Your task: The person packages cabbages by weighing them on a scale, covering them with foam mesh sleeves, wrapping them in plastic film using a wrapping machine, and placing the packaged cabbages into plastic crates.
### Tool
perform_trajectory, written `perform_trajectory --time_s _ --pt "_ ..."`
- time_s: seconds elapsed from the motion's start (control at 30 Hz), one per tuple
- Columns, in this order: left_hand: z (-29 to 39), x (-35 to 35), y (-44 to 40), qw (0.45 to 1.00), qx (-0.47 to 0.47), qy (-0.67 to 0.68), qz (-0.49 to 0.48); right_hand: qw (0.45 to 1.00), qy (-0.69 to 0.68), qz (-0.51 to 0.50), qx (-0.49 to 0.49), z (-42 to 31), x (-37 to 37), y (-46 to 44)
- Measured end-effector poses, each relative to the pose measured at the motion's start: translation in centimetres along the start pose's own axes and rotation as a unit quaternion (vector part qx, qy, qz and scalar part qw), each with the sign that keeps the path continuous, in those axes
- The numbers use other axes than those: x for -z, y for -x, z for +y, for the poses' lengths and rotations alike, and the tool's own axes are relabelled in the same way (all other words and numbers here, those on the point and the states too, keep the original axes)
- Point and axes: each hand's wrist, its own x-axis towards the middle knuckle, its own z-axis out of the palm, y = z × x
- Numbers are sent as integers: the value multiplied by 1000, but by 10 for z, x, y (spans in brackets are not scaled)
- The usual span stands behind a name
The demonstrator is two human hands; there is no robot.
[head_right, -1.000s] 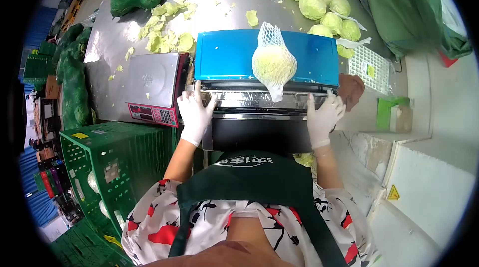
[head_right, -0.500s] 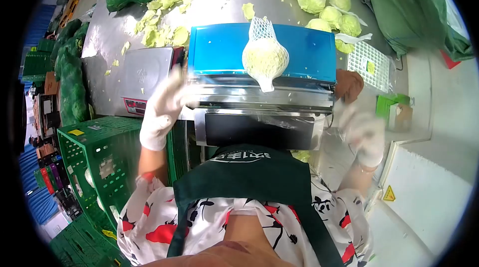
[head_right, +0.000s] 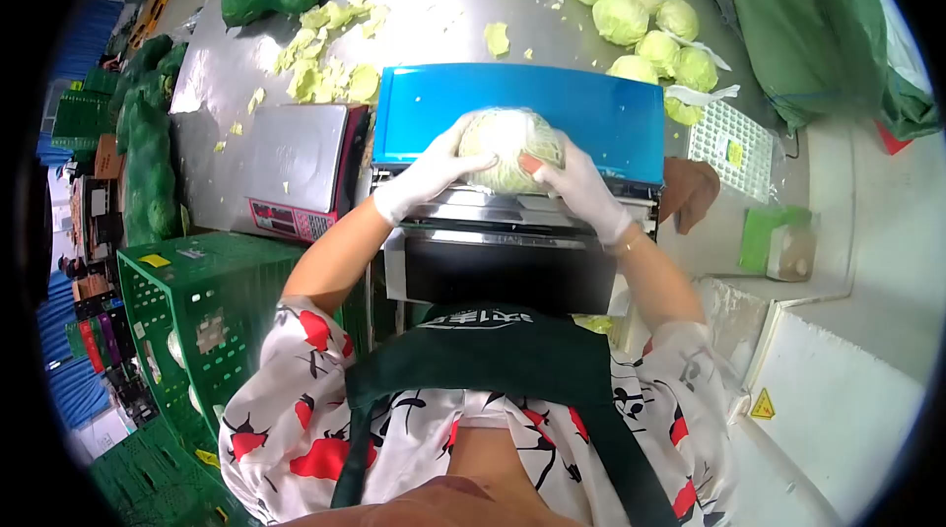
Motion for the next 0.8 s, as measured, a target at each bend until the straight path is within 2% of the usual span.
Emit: perform_trajectory --time_s 0.03,0.07,0.1,0.13,0.17,0.2,0.23,0.3,0.33,0.43,0.5,0.53,0.57,0.63,0.67,0.7,0.77,0.8 --pt "0 -6 22 997 50 60 -12 998 -51 -10 -35 -1 -10 21" --pt "15 -13 49 993 110 22 -28 994 -53 -62 -70 -2 -15 46" --pt "16 -20 75 974 179 109 -85 987 -55 -113 -101 -4 -18 73" --pt "-2 -34 96 988 100 78 -90 978 -43 -141 -146 -9 -24 97" --pt "-4 -40 113 977 162 46 -128 967 -29 -168 -188 -11 -30 119" --pt "-6 -45 131 961 220 11 -169 973 -45 -151 -166 12 -43 138" --pt "-33 -56 143 955 225 82 -176 962 -85 -156 -208 31 -48 140" --pt "-44 -63 148 909 326 224 -132 930 -158 -156 -292 70 -59 144" --pt "-66 -66 145 909 325 238 -106 916 -189 -150 -320 86 -63 134" --pt "-106 -61 144 847 431 293 -106 885 -283 -127 -348 86 -86 122" --pt "-98 -55 161 857 382 332 -96 858 -282 -209 -376 62 -69 123" --pt "-95 -55 174 859 360 352 -92 891 -243 -196 -329 72 -62 138" --pt "-98 -60 187 900 296 314 -67 921 -199 -179 -282 82 -54 153" --pt "-113 -70 210 960 159 230 -14 941 -145 -152 -265 77 -42 167" --pt "-120 -74 220 973 138 183 31 985 22 -68 -159 79 -45 183" --pt "-109 -66 230 966 30 -244 78 993 43 -14 -105 87 -51 195" --pt "-109 -68 230 965 -40 -199 163 991 89 96 1 107 -64 215" --pt "-89 -70 228 983 64 -28 171 955 226 161 104 99 -66 206"
